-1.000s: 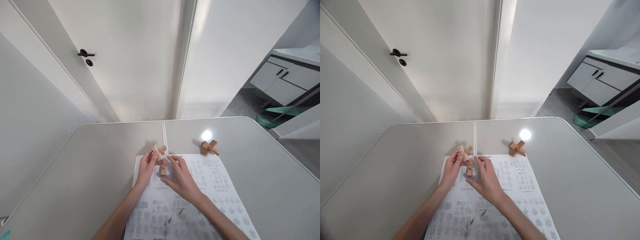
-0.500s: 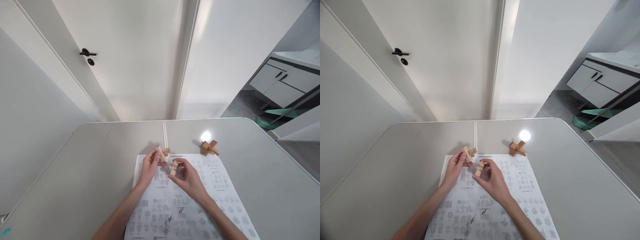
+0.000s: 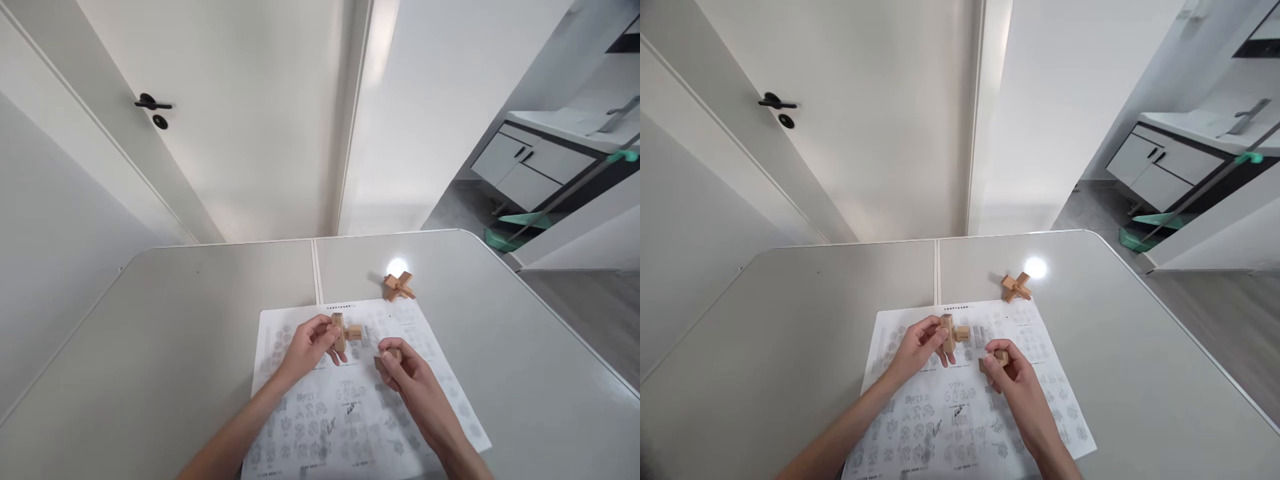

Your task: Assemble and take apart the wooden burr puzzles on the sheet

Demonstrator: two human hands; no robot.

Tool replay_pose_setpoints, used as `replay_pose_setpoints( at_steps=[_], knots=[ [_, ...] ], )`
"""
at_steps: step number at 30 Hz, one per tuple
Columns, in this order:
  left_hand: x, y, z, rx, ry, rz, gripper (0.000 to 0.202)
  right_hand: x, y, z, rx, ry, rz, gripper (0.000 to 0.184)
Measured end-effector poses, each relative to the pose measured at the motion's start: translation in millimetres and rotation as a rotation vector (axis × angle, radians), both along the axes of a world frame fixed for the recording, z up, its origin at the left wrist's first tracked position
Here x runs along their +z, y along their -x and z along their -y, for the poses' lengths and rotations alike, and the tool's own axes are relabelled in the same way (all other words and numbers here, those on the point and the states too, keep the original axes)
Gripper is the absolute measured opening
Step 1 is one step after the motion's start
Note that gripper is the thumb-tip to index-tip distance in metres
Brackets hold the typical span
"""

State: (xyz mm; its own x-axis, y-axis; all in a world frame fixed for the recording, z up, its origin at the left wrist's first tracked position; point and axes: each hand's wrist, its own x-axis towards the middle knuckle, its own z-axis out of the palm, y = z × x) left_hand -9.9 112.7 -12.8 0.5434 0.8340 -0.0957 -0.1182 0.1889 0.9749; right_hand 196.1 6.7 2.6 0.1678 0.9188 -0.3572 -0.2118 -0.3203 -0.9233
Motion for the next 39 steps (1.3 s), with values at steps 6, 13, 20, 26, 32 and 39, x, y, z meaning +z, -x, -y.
replay_pose_setpoints(
  at_steps=[6, 13, 20, 26, 32, 39],
  knots=[
    [3.1, -8.4, 12.8, -0.142, -0.011, -0.020, 0.041, 14.5, -8.3, 24.6, -0.044, 0.025, -0.051, 0.051],
    [-4.1, -13.3, 19.9, -0.130, -0.128, -0.057, 0.043, 9.7, -9.6, 34.1, 0.017, -0.098, 0.315, 0.049],
    [-9.1, -15.9, 22.2, -0.142, -0.145, -0.065, 0.035, 6.3, 2.8, 33.2, 0.048, -0.189, 0.670, 0.043],
    [-11.2, -13.9, 21.3, -0.084, -0.255, -0.176, 0.036, 1.0, 15.5, 36.5, 0.118, -0.266, 0.819, 0.031],
    [-9.6, -11.7, 23.7, -0.105, -0.324, -0.279, 0.032, -3.9, 17.5, 32.0, 0.147, -0.377, 0.984, 0.020],
    [-5.5, -10.8, 27.6, -0.093, -0.440, -0.382, 0.025, -1.6, 19.1, 26.5, 0.204, -0.438, 1.088, 0.018]
  ],
)
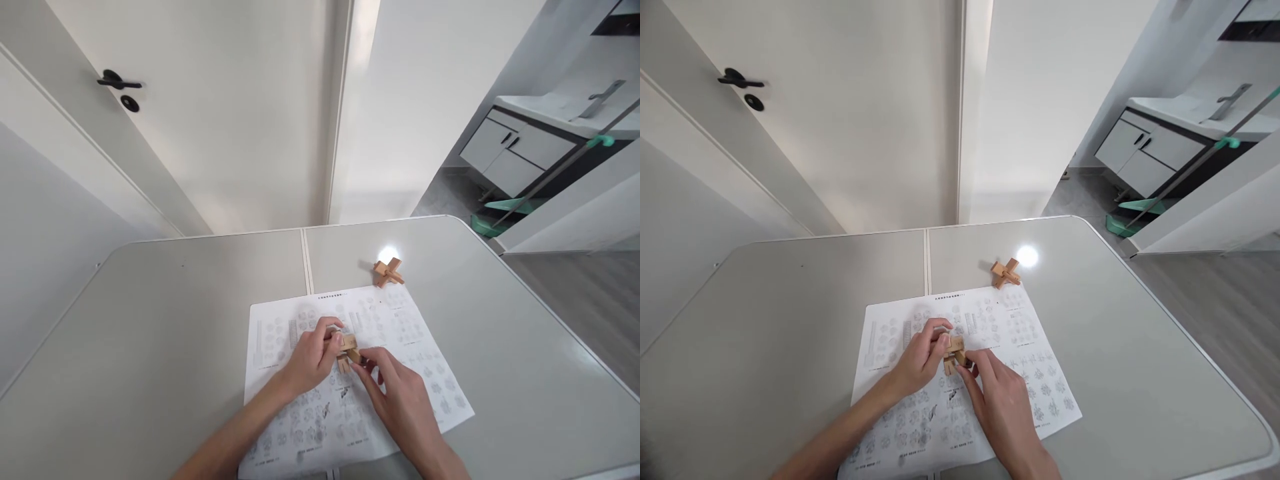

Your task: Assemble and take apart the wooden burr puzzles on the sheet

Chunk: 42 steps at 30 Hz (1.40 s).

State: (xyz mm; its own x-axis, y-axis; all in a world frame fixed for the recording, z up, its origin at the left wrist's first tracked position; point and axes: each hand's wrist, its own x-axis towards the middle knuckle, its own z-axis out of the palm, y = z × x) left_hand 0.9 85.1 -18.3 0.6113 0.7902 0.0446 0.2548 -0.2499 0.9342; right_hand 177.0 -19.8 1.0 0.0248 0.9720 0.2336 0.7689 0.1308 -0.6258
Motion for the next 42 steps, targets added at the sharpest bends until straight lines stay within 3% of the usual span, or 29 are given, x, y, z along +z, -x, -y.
replay_pose_setpoints(
  at_steps=[14, 19, 24, 27, 29, 42],
  knots=[
    [-2.8, -3.1, 1.7, 0.015, -0.158, -0.139, 0.020, 2.4, -2.0, -4.1, 0.074, -0.020, 0.128, 0.024],
    [-5.6, -3.3, 1.6, -0.040, -0.303, -0.194, 0.019, 2.3, 0.8, -5.1, 0.100, -0.006, 0.084, 0.023],
    [-2.8, 1.0, -0.5, -0.146, -0.214, -0.111, 0.027, 4.1, -4.2, -8.0, 0.066, 0.051, -0.100, 0.014],
    [-1.2, 2.5, -1.8, -0.177, -0.233, -0.125, 0.062, 4.7, -11.9, -9.2, 0.021, 0.071, -0.169, 0.013],
    [-0.9, 2.1, -2.5, -0.177, -0.226, -0.132, 0.073, 5.2, -15.7, -9.4, 0.009, 0.085, -0.200, 0.013],
    [-4.2, 0.1, -1.5, -0.097, -0.278, -0.058, 0.062, 10.2, 3.5, -6.5, -0.012, 0.072, -0.277, 0.016]
  ],
)
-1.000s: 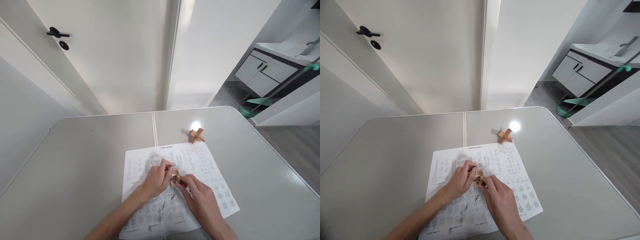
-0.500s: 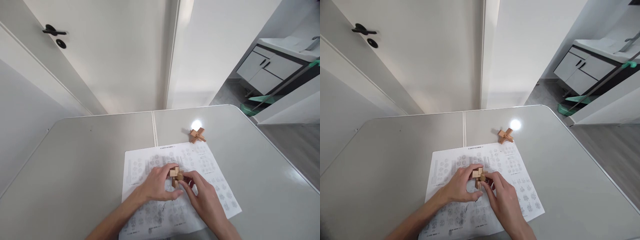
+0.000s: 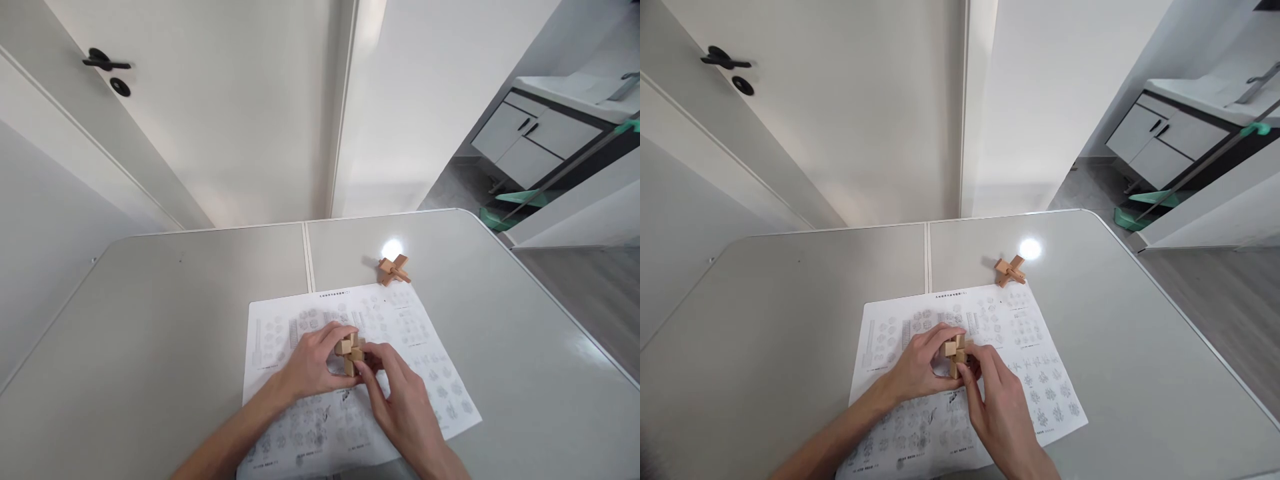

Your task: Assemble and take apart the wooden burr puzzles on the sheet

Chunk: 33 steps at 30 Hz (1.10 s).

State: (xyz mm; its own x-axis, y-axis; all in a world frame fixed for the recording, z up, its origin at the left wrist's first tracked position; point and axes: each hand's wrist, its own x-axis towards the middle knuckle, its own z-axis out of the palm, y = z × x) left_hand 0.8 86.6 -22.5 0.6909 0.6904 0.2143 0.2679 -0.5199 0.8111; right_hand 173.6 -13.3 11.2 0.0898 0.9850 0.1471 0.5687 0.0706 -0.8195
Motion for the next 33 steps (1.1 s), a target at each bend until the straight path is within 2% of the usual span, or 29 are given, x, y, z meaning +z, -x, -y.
replay_pose_setpoints(
  at_steps=[5, 8, 11, 14, 17, 22, 25, 33],
  knots=[
    [0.4, 4.2, 0.0, -0.011, 0.178, 0.069, 0.070, -0.6, -6.2, -3.2, 0.052, -0.012, -0.043, 0.019],
    [2.9, 6.5, -2.2, -0.027, 0.285, 0.094, 0.076, -2.3, -14.3, -6.6, -0.014, -0.025, -0.060, 0.022],
    [4.6, 6.8, -4.3, -0.045, 0.280, 0.136, 0.075, -4.8, -19.3, -10.4, 0.032, 0.012, -0.033, 0.025],
    [5.2, 5.5, -5.4, -0.086, 0.233, 0.172, 0.074, -8.6, -22.2, -14.6, 0.120, 0.054, -0.050, 0.018],
    [5.6, 4.7, -6.1, -0.128, 0.210, 0.206, 0.073, -11.9, -25.9, -18.4, 0.115, 0.054, -0.072, 0.019],
    [7.9, 6.4, -7.7, -0.158, 0.302, 0.251, 0.070, -12.1, -29.8, -19.1, 0.226, 0.079, -0.067, 0.016],
    [9.6, 7.6, -8.3, -0.175, 0.311, 0.239, 0.069, -13.5, -27.2, -17.2, 0.233, 0.102, -0.078, 0.018],
    [14.5, 8.1, -8.8, -0.255, 0.330, 0.223, 0.066, -15.2, -24.8, -16.0, 0.269, 0.308, -0.344, 0.032]
  ],
)
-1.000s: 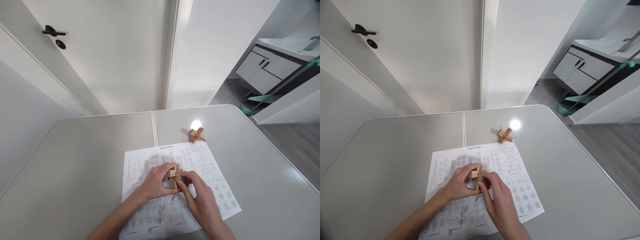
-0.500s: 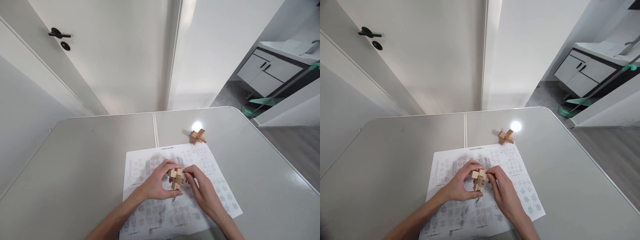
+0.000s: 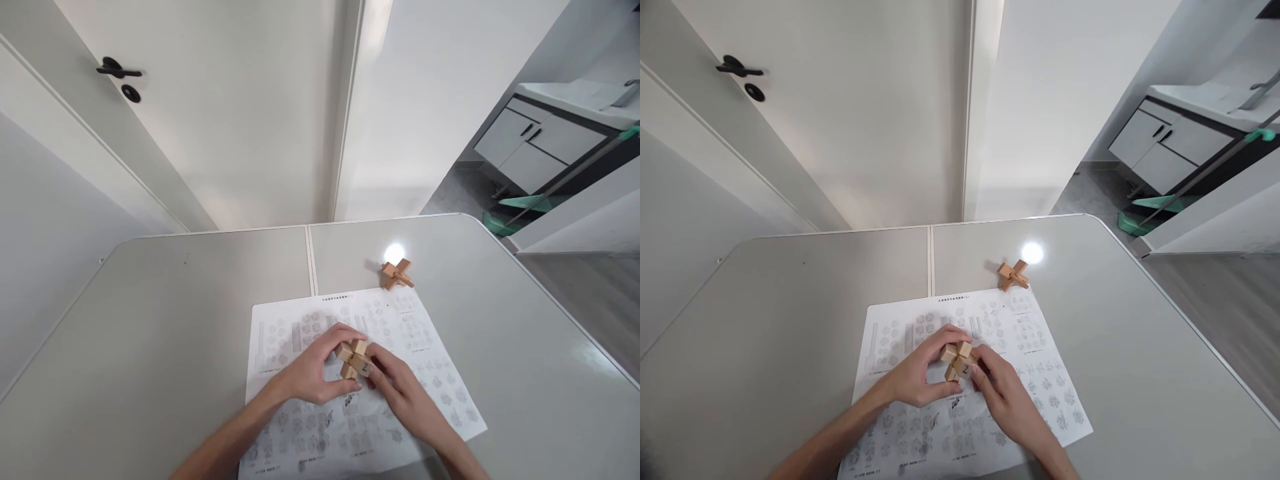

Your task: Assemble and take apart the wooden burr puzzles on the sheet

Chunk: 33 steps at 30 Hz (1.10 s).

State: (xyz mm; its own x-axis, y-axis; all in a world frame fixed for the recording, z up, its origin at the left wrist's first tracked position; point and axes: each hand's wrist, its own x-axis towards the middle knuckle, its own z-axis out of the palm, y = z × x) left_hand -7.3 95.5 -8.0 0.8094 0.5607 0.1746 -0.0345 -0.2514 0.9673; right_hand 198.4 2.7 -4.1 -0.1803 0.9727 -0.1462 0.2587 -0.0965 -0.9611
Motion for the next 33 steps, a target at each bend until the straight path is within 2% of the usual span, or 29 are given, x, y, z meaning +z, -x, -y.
replay_pose_setpoints(
  at_steps=[7, 10, 12, 14, 17, 21, 28, 33],
  knots=[
    [-1.2, 2.7, -0.6, -0.035, 0.017, -0.008, 0.066, 4.0, -1.6, 2.5, 0.015, 0.110, -0.150, 0.037],
    [-1.9, 3.1, -1.5, 0.041, 0.062, -0.025, 0.080, -0.2, -1.1, 0.7, -0.074, 0.105, -0.150, 0.039],
    [-2.0, 2.7, -2.1, 0.108, 0.104, 0.004, 0.089, -3.3, -4.9, -2.7, -0.186, 0.077, -0.090, 0.041],
    [-2.3, 2.0, -2.7, 0.183, 0.131, 0.030, 0.082, -5.6, -13.3, -7.3, -0.321, 0.037, 0.013, 0.044],
    [-3.6, 0.9, -3.7, 0.336, 0.133, 0.024, 0.058, -7.9, -31.7, -14.4, -0.507, 0.000, 0.213, 0.046],
    [-6.2, -1.2, -5.3, 0.497, 0.143, 0.034, 0.031, -11.6, -55.1, -21.7, -0.645, 0.042, 0.384, 0.051],
    [-7.4, -3.4, -6.2, 0.507, 0.149, 0.004, 0.021, -18.9, -70.5, -28.1, -0.735, 0.121, 0.409, 0.056],
    [-6.5, -3.1, -6.9, 0.498, 0.145, -0.006, 0.018, -19.4, -70.6, -28.5, -0.721, 0.144, 0.431, 0.056]
  ],
)
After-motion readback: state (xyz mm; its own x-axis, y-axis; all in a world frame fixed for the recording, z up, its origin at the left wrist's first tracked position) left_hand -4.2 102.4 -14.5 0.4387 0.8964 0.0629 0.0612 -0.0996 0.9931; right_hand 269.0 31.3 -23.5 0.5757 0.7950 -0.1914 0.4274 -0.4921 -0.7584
